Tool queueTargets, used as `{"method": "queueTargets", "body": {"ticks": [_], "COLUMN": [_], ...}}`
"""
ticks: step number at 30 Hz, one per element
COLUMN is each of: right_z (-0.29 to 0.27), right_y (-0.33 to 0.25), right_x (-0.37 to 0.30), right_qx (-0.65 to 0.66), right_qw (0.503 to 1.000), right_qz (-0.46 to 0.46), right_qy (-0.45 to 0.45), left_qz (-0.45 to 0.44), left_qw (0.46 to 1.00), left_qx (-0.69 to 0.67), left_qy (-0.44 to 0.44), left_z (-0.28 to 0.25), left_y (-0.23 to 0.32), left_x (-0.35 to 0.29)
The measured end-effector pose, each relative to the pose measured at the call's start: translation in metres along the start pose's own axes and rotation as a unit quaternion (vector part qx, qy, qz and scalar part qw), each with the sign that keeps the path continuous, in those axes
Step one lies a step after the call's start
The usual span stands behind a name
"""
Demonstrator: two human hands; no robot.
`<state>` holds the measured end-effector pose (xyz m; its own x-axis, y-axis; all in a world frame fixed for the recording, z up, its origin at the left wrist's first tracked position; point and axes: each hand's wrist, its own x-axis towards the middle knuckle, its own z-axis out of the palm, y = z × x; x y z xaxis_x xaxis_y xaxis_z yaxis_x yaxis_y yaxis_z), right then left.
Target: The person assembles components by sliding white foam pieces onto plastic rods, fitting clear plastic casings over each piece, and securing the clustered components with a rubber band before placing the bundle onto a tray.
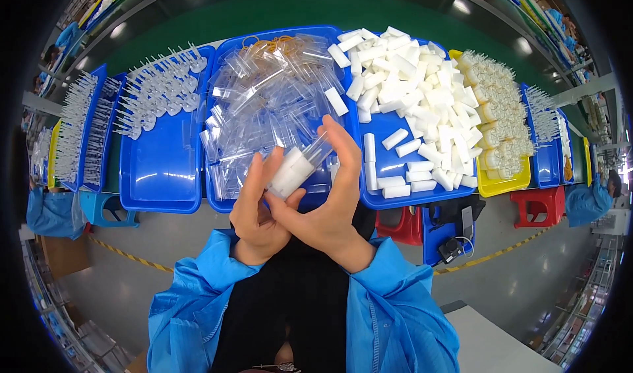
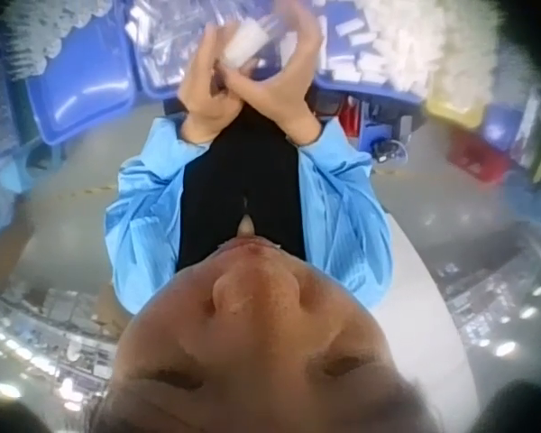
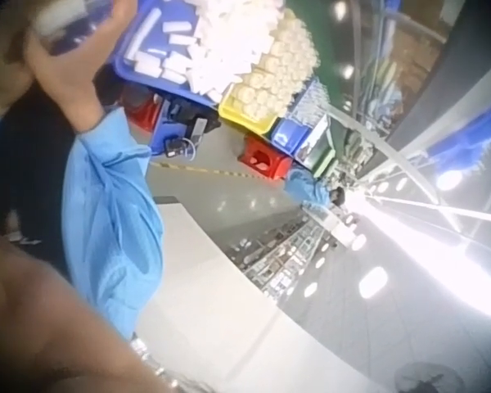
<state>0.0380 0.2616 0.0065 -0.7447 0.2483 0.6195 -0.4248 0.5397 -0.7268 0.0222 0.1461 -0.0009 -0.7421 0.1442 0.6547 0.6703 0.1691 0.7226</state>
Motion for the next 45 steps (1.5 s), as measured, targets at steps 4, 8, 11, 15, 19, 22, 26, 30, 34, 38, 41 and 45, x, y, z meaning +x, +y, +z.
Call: {"method": "queueTargets", "body": {"ticks": [4,8,11,15,19,22,26,30,34,38,41,45], "right_z": [-0.001,0.003,0.004,0.005,0.010,0.012,0.009,-0.005,0.009,0.014,0.015,0.017], "right_y": [-0.005,-0.009,-0.013,-0.010,-0.011,-0.009,-0.007,0.011,0.025,0.024,0.023,0.022], "right_x": [0.000,-0.001,0.002,0.005,0.010,0.008,0.021,0.045,0.041,0.034,0.035,0.038], "right_qx": [-0.007,-0.023,-0.106,-0.111,-0.075,-0.011,0.008,-0.067,-0.159,-0.227,-0.247,-0.237], "right_qw": [0.999,0.999,0.989,0.989,0.995,0.998,0.998,0.988,0.962,0.956,0.952,0.953], "right_qz": [0.050,0.018,-0.095,-0.098,-0.065,-0.009,-0.040,-0.040,-0.058,-0.031,-0.034,-0.018], "right_qy": [-0.007,0.017,0.035,0.025,-0.022,-0.054,-0.057,-0.131,-0.214,-0.185,-0.176,-0.186], "left_qz": [0.011,0.039,0.039,0.024,0.014,0.023,0.044,-0.036,-0.222,-0.273,-0.293,-0.225], "left_qw": [1.000,0.999,0.999,0.999,0.999,0.998,0.997,0.995,0.945,0.895,0.868,0.934], "left_qx": [0.015,0.021,0.008,-0.014,-0.010,0.014,0.057,-0.018,-0.223,-0.345,-0.393,-0.273], "left_qy": [0.005,0.016,0.029,0.038,0.050,0.051,0.029,0.086,0.088,0.076,0.084,0.049], "left_z": [-0.001,-0.002,-0.003,-0.002,-0.007,-0.012,-0.022,-0.038,-0.053,-0.064,-0.065,-0.058], "left_y": [-0.001,-0.002,-0.008,-0.009,-0.015,-0.013,-0.012,-0.030,-0.019,-0.020,-0.018,-0.024], "left_x": [0.002,0.002,-0.001,-0.002,0.000,0.005,0.013,0.019,0.027,0.025,0.023,0.016]}}
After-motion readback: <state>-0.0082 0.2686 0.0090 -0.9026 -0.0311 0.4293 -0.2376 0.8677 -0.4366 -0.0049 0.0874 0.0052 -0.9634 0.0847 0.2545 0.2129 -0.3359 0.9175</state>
